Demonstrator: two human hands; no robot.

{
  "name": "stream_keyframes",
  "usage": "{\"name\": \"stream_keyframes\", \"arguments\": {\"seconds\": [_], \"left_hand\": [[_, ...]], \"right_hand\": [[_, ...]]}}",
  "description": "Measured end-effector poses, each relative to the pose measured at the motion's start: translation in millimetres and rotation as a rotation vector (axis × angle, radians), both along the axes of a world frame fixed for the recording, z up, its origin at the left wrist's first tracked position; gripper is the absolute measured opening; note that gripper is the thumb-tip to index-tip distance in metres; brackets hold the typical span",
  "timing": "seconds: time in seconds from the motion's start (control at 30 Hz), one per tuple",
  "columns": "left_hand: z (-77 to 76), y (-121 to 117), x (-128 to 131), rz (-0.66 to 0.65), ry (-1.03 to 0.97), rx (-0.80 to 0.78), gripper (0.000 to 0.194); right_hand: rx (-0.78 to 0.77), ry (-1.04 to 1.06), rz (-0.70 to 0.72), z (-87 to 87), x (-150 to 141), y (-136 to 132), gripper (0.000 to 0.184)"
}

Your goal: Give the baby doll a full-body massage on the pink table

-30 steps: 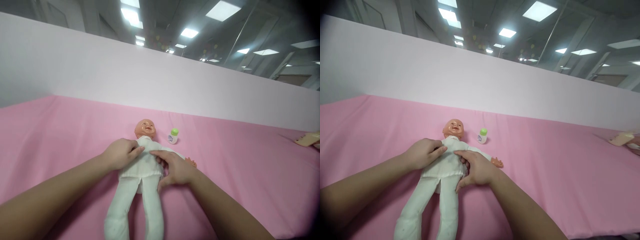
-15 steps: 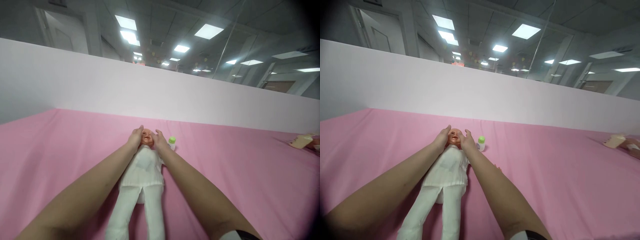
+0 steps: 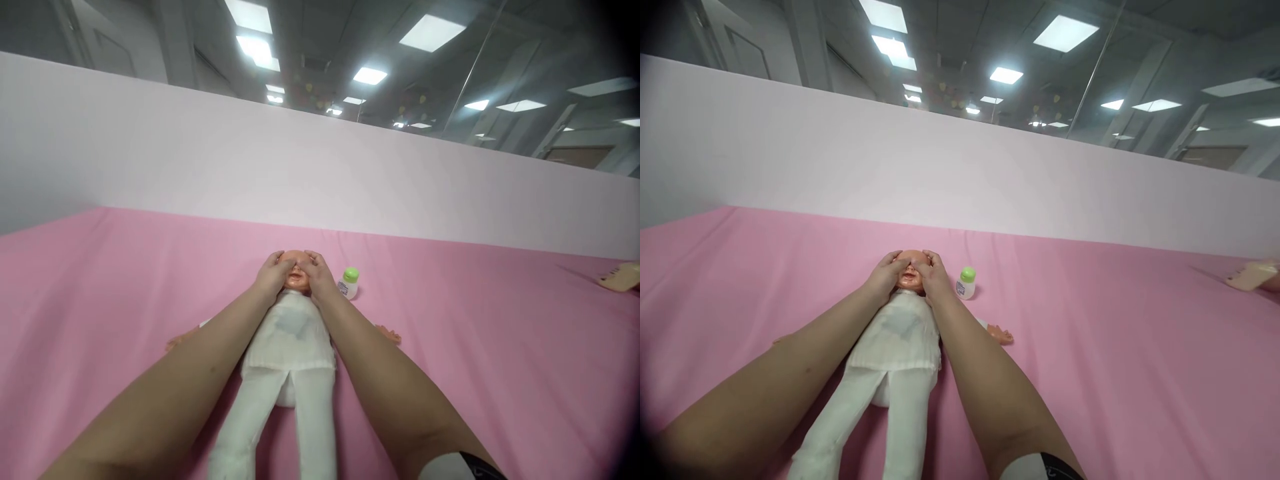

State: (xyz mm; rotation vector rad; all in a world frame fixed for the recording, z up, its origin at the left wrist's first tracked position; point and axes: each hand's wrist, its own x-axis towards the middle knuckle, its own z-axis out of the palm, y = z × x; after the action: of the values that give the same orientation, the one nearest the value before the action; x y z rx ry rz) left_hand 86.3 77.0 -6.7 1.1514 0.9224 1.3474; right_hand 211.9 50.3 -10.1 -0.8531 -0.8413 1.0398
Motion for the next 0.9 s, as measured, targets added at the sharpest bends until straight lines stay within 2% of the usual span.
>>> {"name": "stream_keyframes", "arguments": {"seconds": [0.3,0.6,0.8,0.9], "left_hand": [[8.4,-8,3,-0.035,-0.112,-0.104,0.055],[9.7,-14,-2,-0.065,-0.212,-0.172,0.062],[11.4,-16,-2,-0.094,-0.149,-0.1,0.059],[8.8,-12,-1,-0.078,-0.112,-0.092,0.059]], "right_hand": [[0.008,0.038,0.023,-2.4,4,1,0.041],[-0.022,0.055,0.127,0.3,9,-11,0.061],[0.006,-0.026,0.075,2.8,4,-9,0.07],[0.01,-0.062,0.01,1.8,3,-6,0.067]]}}
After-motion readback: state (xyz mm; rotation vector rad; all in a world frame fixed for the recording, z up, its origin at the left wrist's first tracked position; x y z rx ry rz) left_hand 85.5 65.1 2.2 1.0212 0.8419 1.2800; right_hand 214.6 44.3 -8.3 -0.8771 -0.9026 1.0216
